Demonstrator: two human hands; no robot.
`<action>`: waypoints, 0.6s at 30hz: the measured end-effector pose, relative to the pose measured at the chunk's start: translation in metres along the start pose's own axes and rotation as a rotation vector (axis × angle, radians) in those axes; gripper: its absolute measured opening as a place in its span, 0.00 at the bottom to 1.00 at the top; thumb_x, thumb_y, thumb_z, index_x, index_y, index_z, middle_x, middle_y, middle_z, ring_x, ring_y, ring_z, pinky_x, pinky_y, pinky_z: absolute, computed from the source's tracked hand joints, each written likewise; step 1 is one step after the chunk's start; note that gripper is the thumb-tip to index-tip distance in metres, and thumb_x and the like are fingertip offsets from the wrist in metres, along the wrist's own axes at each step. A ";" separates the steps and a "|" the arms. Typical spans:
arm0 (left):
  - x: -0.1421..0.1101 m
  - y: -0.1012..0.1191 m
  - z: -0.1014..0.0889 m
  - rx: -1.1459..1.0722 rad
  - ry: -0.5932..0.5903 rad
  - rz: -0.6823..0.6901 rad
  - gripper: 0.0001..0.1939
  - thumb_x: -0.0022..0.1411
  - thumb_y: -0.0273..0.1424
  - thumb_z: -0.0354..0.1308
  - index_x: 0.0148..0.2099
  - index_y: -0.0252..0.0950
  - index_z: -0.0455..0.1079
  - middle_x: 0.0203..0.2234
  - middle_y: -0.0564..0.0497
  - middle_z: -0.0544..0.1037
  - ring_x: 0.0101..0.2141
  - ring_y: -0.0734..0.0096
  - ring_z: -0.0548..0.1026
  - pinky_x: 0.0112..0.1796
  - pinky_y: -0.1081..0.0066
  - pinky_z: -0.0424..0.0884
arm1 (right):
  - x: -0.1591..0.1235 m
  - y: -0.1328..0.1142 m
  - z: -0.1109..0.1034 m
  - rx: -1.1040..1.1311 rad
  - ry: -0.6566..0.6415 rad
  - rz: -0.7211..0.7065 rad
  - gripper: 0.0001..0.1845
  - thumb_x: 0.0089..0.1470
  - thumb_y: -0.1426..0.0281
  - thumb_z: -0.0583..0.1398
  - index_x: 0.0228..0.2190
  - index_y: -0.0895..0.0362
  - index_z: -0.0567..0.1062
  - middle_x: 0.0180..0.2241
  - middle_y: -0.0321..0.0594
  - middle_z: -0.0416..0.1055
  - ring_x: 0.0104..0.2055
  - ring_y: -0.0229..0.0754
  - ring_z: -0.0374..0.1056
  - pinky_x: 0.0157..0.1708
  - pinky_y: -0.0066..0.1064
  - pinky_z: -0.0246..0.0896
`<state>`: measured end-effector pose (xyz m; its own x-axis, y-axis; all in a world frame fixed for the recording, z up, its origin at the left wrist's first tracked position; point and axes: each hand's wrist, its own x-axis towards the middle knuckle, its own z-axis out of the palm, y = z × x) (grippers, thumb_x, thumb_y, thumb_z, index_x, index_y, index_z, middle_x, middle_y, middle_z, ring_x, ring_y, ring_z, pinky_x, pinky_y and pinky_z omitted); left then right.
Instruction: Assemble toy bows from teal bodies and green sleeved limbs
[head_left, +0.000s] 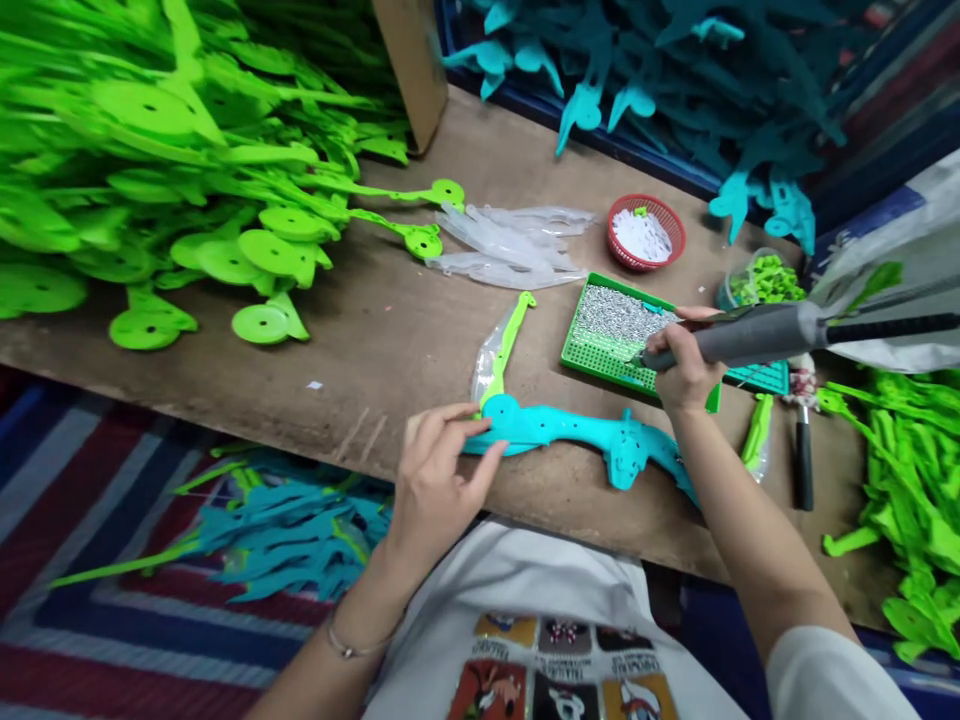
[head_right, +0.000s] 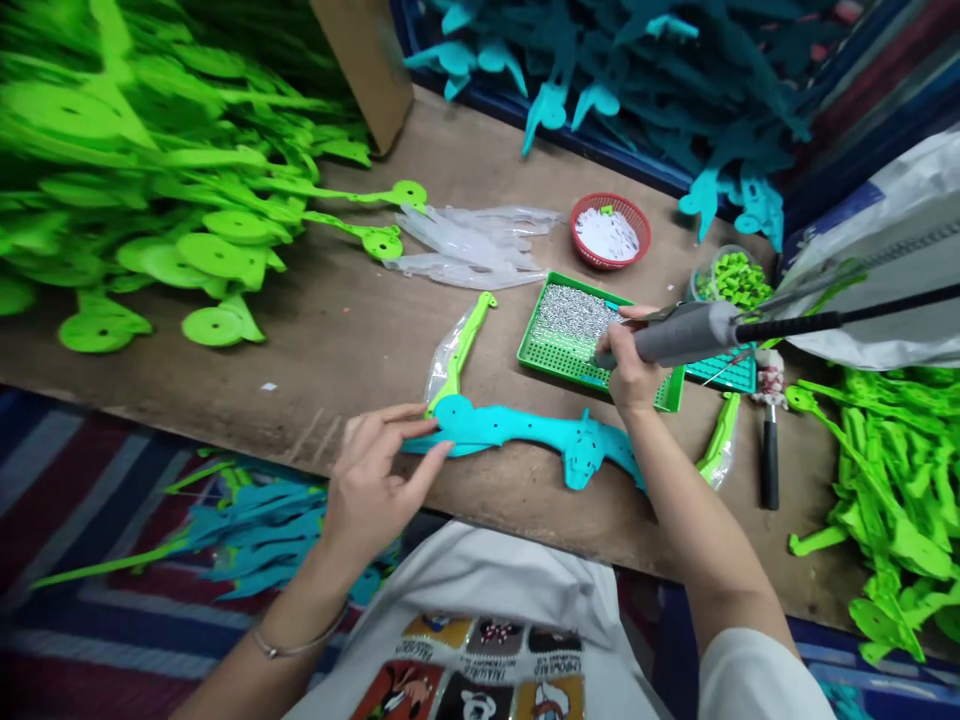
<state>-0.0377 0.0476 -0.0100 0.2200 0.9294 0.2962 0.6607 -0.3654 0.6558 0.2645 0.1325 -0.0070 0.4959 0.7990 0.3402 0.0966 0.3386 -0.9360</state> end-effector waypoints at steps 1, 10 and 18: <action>0.002 0.008 0.005 -0.015 -0.027 0.058 0.13 0.65 0.31 0.64 0.51 0.37 0.73 0.52 0.41 0.76 0.55 0.53 0.73 0.57 0.52 0.69 | 0.000 0.003 0.000 -0.002 0.008 -0.002 0.16 0.53 0.56 0.67 0.38 0.50 0.69 0.19 0.25 0.66 0.20 0.37 0.63 0.26 0.35 0.63; 0.016 0.062 0.070 0.056 -0.387 0.377 0.41 0.64 0.43 0.65 0.71 0.28 0.56 0.68 0.32 0.62 0.70 0.38 0.55 0.68 0.38 0.51 | 0.004 0.012 0.002 -0.055 -0.045 -0.008 0.17 0.51 0.55 0.67 0.36 0.51 0.71 0.18 0.26 0.66 0.19 0.36 0.64 0.25 0.33 0.64; -0.005 0.110 0.113 0.066 -0.431 0.397 0.46 0.65 0.46 0.63 0.72 0.22 0.52 0.70 0.28 0.58 0.72 0.37 0.49 0.70 0.42 0.44 | -0.012 -0.067 -0.032 -0.056 0.015 -0.060 0.13 0.54 0.56 0.67 0.36 0.48 0.74 0.19 0.28 0.61 0.20 0.39 0.63 0.25 0.37 0.65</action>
<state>0.1150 0.0086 -0.0175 0.7226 0.6640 0.1923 0.5080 -0.6987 0.5038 0.2799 0.0843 0.0492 0.5004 0.7704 0.3951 0.1743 0.3574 -0.9175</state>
